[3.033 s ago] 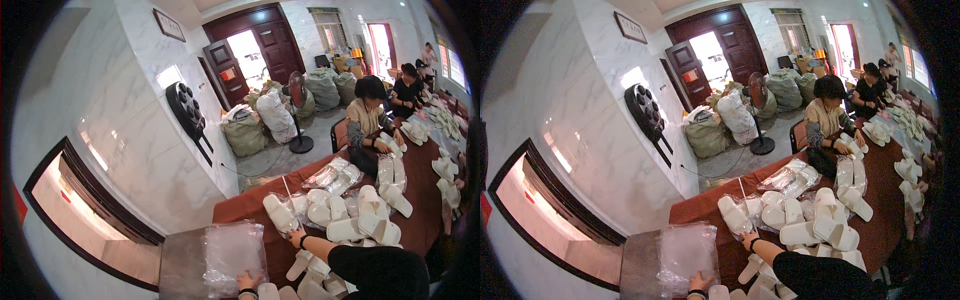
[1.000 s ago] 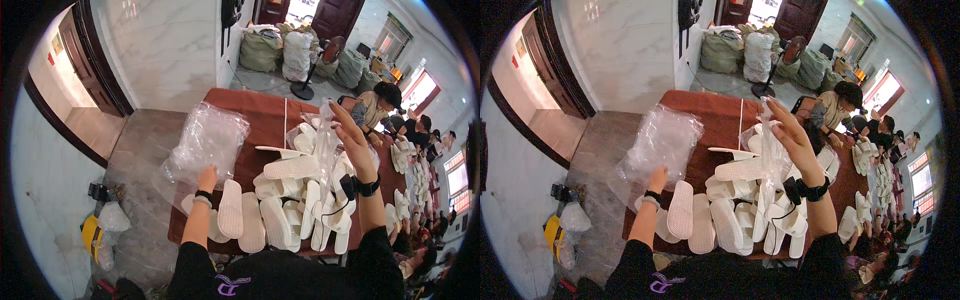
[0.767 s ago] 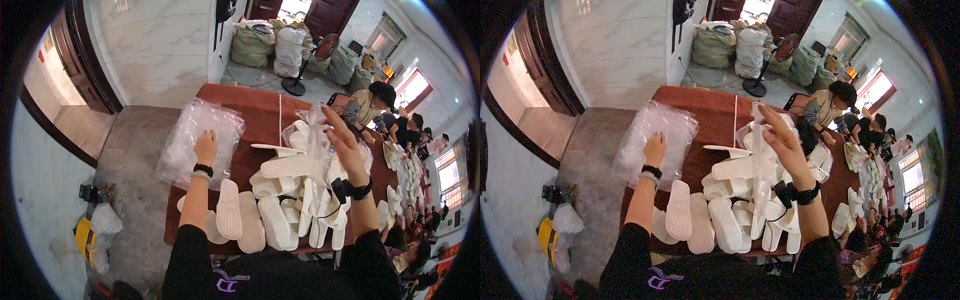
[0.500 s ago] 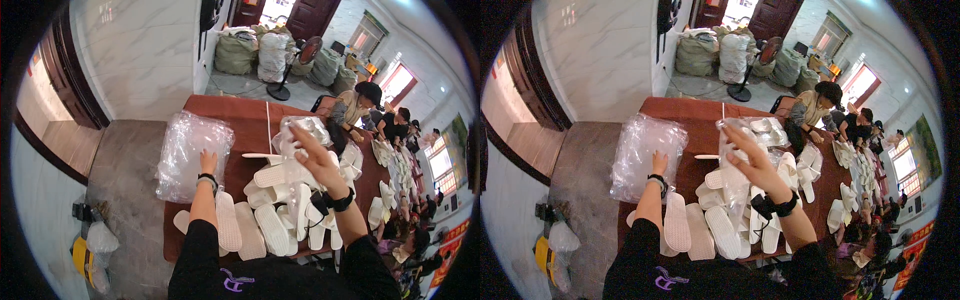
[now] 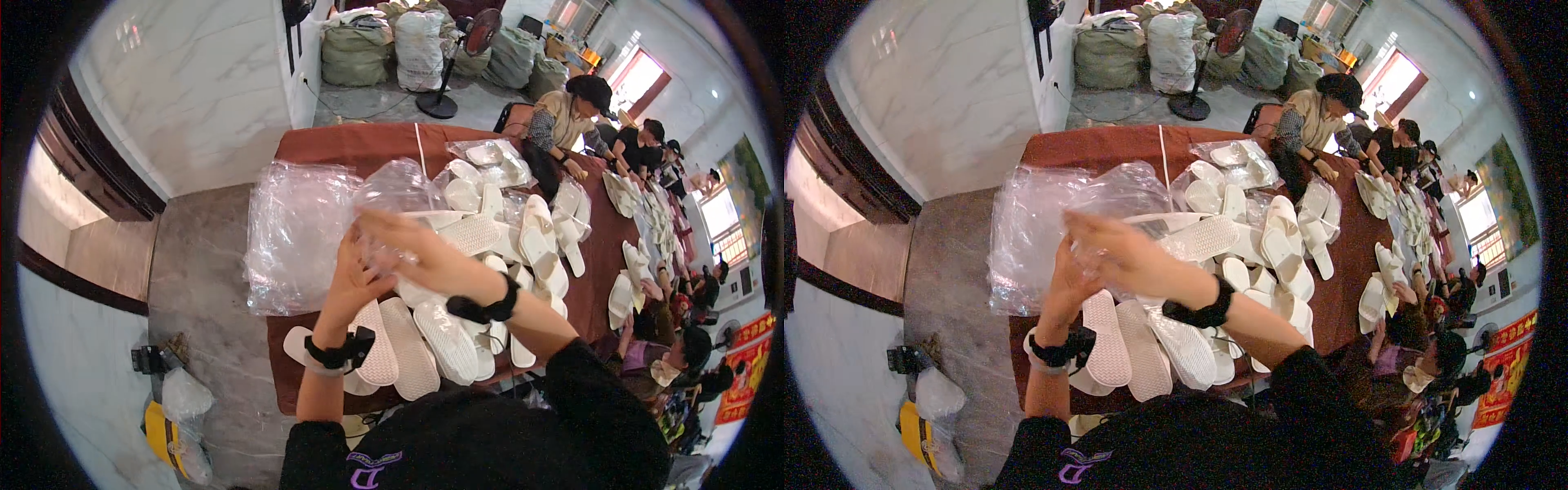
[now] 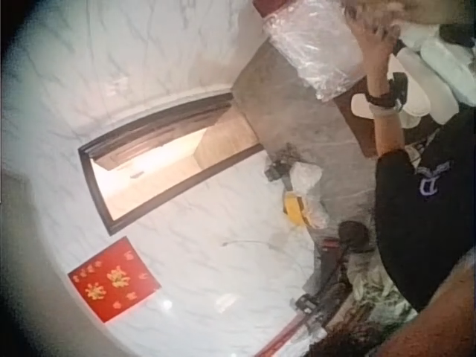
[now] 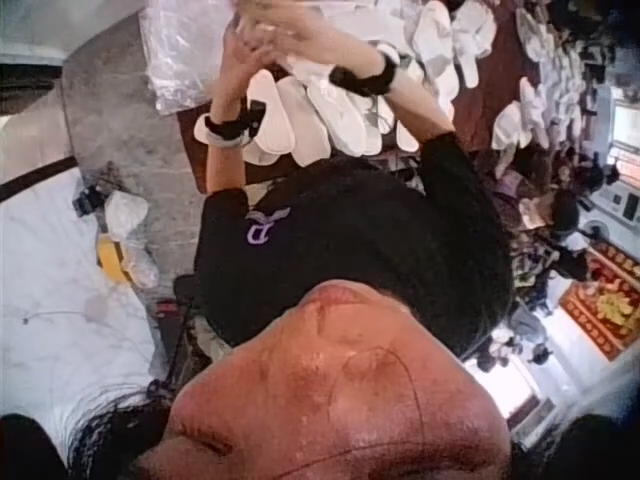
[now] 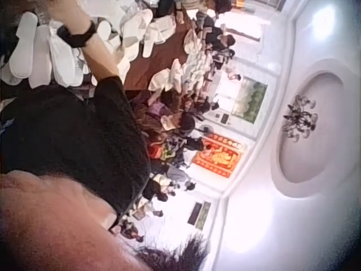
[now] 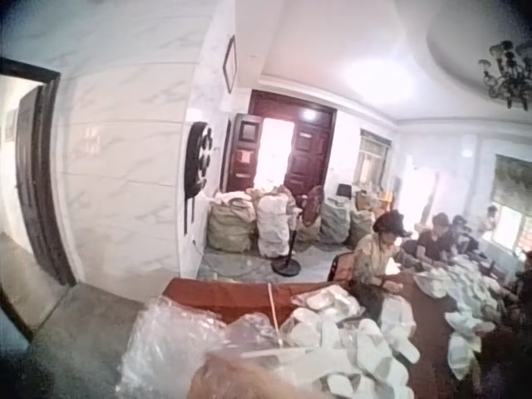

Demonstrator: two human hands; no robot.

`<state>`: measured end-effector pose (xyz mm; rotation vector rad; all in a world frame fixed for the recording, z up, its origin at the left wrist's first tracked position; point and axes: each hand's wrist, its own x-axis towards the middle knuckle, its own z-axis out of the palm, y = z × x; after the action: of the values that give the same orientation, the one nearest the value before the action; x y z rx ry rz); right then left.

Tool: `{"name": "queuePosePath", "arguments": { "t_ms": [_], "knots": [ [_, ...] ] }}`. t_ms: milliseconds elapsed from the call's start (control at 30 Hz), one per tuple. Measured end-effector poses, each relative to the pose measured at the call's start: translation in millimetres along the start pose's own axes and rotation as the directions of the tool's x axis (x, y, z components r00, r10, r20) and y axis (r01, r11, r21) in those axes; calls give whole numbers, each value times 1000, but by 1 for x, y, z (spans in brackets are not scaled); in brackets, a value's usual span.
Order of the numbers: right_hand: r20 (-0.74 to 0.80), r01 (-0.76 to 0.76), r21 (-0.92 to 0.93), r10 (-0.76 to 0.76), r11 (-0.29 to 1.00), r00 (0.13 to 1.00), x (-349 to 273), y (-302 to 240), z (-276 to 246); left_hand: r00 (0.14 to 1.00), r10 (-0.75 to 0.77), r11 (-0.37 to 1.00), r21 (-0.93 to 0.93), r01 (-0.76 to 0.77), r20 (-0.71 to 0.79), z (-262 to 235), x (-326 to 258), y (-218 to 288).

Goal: Sort and place white shoe components into plastic bags from a larger sack.

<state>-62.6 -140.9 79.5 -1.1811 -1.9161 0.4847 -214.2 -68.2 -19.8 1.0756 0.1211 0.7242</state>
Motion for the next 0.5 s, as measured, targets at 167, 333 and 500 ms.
{"name": "queuePosePath", "arguments": {
  "t_ms": [167,333,500],
  "knots": [
    [215,106,-170,-68,980,974,-11,-27,38,938,196,981,73,-182,-288,-14,-9,-22],
    [167,-148,-14,149,989,975,-66,2,16,744,89,982,-67,-177,-662,-91,-17,-24],
    [106,-472,-36,473,881,875,-152,38,-34,567,34,961,-129,-244,-823,-162,-35,-65]
  ]
}}
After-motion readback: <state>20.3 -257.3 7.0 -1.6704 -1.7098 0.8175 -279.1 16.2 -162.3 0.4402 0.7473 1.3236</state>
